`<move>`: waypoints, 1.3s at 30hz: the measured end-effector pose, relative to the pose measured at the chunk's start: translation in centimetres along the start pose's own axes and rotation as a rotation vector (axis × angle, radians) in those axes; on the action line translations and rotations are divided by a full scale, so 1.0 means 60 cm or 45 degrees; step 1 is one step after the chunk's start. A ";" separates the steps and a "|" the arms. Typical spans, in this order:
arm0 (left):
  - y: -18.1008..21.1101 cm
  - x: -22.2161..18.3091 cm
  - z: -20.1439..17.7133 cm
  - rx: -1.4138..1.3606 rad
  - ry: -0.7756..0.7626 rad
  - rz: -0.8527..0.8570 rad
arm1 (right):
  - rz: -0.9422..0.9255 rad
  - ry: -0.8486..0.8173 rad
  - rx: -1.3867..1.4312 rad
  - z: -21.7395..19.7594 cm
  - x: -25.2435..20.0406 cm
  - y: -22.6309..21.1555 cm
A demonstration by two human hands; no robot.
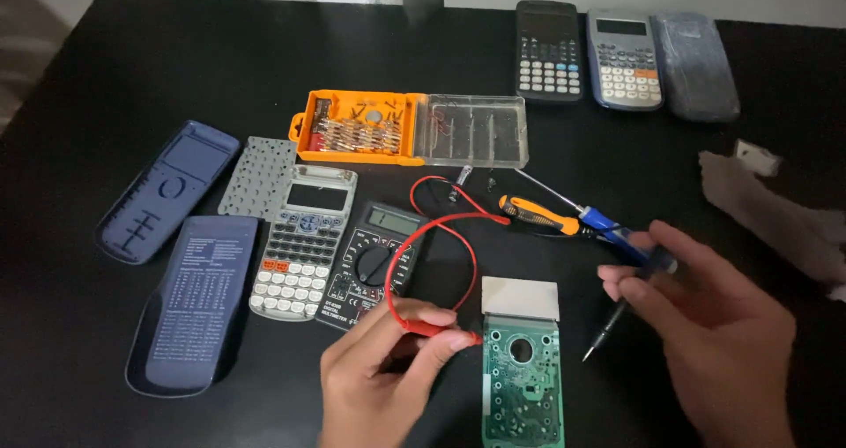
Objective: Testing a circuit board and a small electronic component using a digital multimeter on a repair bench.
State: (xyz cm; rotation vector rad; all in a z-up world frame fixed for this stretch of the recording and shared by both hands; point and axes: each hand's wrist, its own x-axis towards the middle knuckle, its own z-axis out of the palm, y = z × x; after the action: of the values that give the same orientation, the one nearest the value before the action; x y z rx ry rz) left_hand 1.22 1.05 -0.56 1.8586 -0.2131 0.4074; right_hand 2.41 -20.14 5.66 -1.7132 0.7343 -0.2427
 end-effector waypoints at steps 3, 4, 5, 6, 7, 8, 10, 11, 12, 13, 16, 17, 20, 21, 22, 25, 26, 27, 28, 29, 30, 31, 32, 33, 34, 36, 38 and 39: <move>-0.004 -0.002 0.000 0.024 -0.008 -0.015 | -0.040 -0.014 -0.021 0.000 0.000 0.005; -0.006 -0.002 0.000 0.023 -0.010 -0.017 | -0.053 -0.019 -0.028 0.000 0.000 0.006; -0.007 -0.002 0.000 0.012 -0.007 0.030 | -0.067 -0.023 -0.035 0.000 -0.001 0.008; -0.009 -0.002 0.001 0.000 -0.005 0.078 | -0.080 -0.027 -0.042 -0.001 0.000 0.009; -0.007 -0.001 0.001 -0.001 -0.007 0.077 | -0.094 -0.031 -0.049 -0.001 0.000 0.010; -0.004 -0.001 0.000 0.005 -0.013 0.076 | -0.108 -0.036 -0.056 -0.001 0.000 0.012; -0.002 0.000 0.000 0.010 -0.020 0.073 | -0.136 -0.044 -0.071 0.000 -0.001 0.014; -0.002 0.000 0.000 0.020 -0.023 0.070 | -0.149 -0.049 -0.078 0.000 -0.001 0.016; -0.002 0.001 0.000 0.030 -0.026 0.068 | -0.164 -0.053 -0.086 0.000 -0.001 0.017; -0.003 0.000 0.000 0.028 -0.027 0.067 | -0.163 -0.051 -0.087 0.001 0.000 0.017; -0.004 0.000 0.001 0.032 -0.020 0.111 | -0.178 -0.044 -0.180 0.006 -0.001 0.021; -0.004 -0.001 0.001 0.042 -0.012 0.117 | -0.191 -0.014 -0.082 0.010 -0.003 0.022; -0.003 0.001 0.001 0.064 -0.007 0.133 | -0.207 -0.015 -0.055 0.012 -0.007 0.022; -0.002 0.001 0.000 0.076 -0.008 0.143 | -0.212 -0.047 -0.127 0.011 -0.008 0.021; -0.003 0.001 0.000 0.076 -0.009 0.143 | -0.212 -0.046 -0.127 0.010 -0.007 0.026; -0.006 0.000 0.001 0.066 -0.009 0.161 | -0.313 -0.062 -0.134 0.009 -0.001 0.044; -0.006 0.000 0.001 0.057 -0.003 0.170 | -0.383 -0.078 -0.045 0.009 0.002 0.053; -0.007 0.000 0.002 0.048 0.003 0.180 | -0.453 -0.093 0.044 0.009 0.006 0.062; -0.007 0.000 0.002 0.049 0.003 0.179 | -0.453 -0.094 0.044 0.010 0.001 0.054; -0.007 -0.001 0.002 0.044 0.003 0.180 | -0.417 -0.077 -0.016 0.011 -0.003 0.046; -0.007 0.000 0.002 0.042 0.003 0.182 | -0.382 -0.062 -0.073 0.013 -0.006 0.038; -0.006 -0.005 0.008 0.044 0.005 0.183 | -0.383 -0.064 -0.070 0.008 -0.002 0.055; -0.007 -0.005 0.009 0.062 0.031 0.143 | -0.412 -0.047 0.027 0.011 0.004 0.071; -0.007 -0.004 0.009 0.080 0.057 0.104 | -0.440 -0.030 0.125 0.015 0.009 0.085; -0.006 -0.003 0.010 0.116 0.064 0.123 | -0.440 -0.048 0.162 0.018 0.004 0.081; -0.008 -0.002 0.010 0.054 0.072 0.180 | -0.354 -0.018 0.135 0.025 -0.006 0.075; 0.013 0.003 0.004 0.037 0.097 0.068 | -0.440 -0.067 0.050 0.020 0.019 0.110; 0.023 0.004 0.006 -0.018 0.115 -0.068 | -0.523 -0.095 -0.075 0.015 0.032 0.129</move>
State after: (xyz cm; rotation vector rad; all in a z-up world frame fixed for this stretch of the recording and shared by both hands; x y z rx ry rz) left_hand 0.99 0.29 0.68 1.8238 -0.1042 0.4506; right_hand 1.76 -21.38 -2.25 -1.9087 0.3314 -0.4404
